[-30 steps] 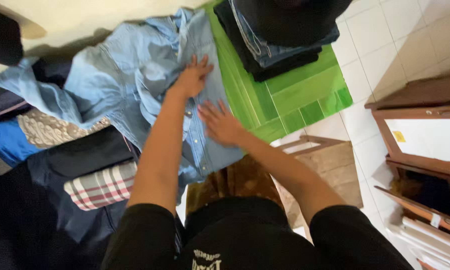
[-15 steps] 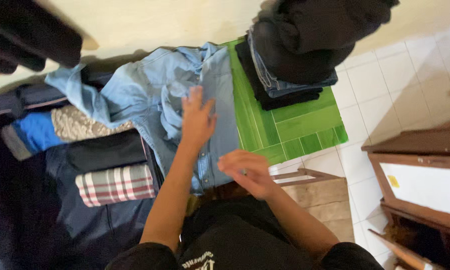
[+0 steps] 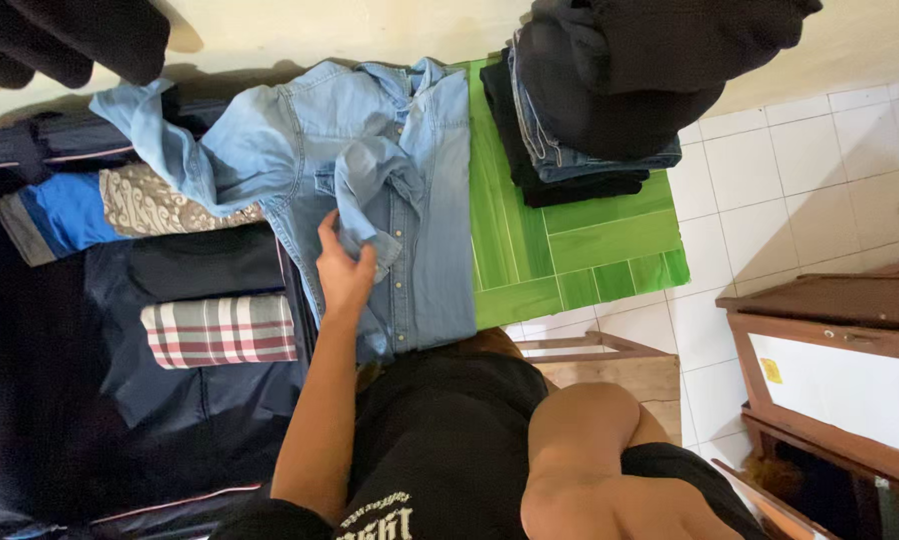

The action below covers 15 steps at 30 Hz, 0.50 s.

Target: The person smooths a denim shirt, folds the sleeves and sides inward, and rolls it up before placing it into an open suitcase. The person then picks up a black hoodie, unfolds it, and smooths it out on the table.

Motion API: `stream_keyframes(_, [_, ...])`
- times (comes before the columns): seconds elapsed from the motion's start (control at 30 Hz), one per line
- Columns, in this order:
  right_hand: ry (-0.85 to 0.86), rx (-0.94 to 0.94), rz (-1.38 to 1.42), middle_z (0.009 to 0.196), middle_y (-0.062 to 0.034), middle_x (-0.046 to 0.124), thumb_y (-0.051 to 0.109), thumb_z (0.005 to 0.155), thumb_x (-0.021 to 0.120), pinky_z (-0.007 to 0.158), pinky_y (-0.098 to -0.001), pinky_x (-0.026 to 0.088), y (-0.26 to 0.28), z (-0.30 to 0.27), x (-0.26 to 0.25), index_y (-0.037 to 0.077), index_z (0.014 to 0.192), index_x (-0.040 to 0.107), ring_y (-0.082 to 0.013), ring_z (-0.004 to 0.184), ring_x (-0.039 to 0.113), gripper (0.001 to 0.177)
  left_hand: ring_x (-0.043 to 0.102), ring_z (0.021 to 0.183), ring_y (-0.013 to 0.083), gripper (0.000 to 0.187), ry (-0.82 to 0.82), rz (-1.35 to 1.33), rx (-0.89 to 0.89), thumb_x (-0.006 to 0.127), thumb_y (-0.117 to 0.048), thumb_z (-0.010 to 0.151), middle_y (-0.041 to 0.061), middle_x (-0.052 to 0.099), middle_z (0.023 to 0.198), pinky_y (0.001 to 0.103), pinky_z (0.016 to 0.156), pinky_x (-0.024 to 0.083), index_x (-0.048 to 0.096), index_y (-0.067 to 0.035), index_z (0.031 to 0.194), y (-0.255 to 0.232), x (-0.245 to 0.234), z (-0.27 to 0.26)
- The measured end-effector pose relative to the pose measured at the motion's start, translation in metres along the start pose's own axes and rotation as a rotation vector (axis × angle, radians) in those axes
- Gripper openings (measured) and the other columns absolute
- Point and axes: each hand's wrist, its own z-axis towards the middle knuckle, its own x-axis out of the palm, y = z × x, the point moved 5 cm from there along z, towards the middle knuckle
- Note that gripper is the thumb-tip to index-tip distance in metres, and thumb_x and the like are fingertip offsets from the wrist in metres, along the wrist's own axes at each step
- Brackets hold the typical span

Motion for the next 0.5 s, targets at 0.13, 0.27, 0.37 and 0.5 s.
stream_keyframes(0.13, [-0.003,0.004,0.05,0.099,-0.0119,0.069,0.015,0.099,0.057,0.08,-0.0442,0.052,0.001,-0.009,-0.001,0.007,0.102,0.068,-0.0281,0.09,0.066,0.014,0.062,0.115,0.0252,0.071,0.241,-0.563,-0.292,0.064,-0.004,0.082,0.012,0.058,0.134,0.04,0.096,0.053,0.045,-0.013,0.15,0.017,0.011,-0.028])
stream_keyframes(0.27, [-0.012,0.014,0.081,0.095,-0.0112,0.067,0.016,0.099,0.055,0.075,-0.0434,0.05,0.007,-0.016,-0.004,0.008,0.101,0.067,-0.0272,0.086,0.065,0.014,0.049,0.096,0.0301,0.08,0.686,-0.408,-0.546,0.066,-0.002,0.081,0.024,0.054,0.127,0.041,0.089,0.047,0.042,-0.024,0.154,0.008,0.037,-0.073])
stream_keyframes(0.37, [-0.021,0.012,0.107,0.093,-0.0107,0.066,0.016,0.099,0.054,0.072,-0.0427,0.05,0.009,-0.024,-0.005,0.009,0.101,0.066,-0.0265,0.083,0.064,0.013,0.045,0.136,0.028,0.077,0.802,-0.32,-0.522,0.066,-0.005,0.086,0.014,0.042,0.15,0.039,0.112,0.038,0.034,-0.027,0.152,0.0,0.056,-0.095])
stream_keyframes(0.5, [-0.04,0.021,0.142,0.09,-0.0101,0.064,0.016,0.099,0.053,0.068,-0.0419,0.049,0.018,-0.045,0.0,0.01,0.1,0.065,-0.0256,0.078,0.063,0.014,0.045,0.139,0.0282,0.077,0.835,-0.261,-0.556,0.068,-0.011,0.089,0.015,0.044,0.152,0.037,0.113,0.037,0.032,-0.028,0.156,-0.002,0.063,-0.109])
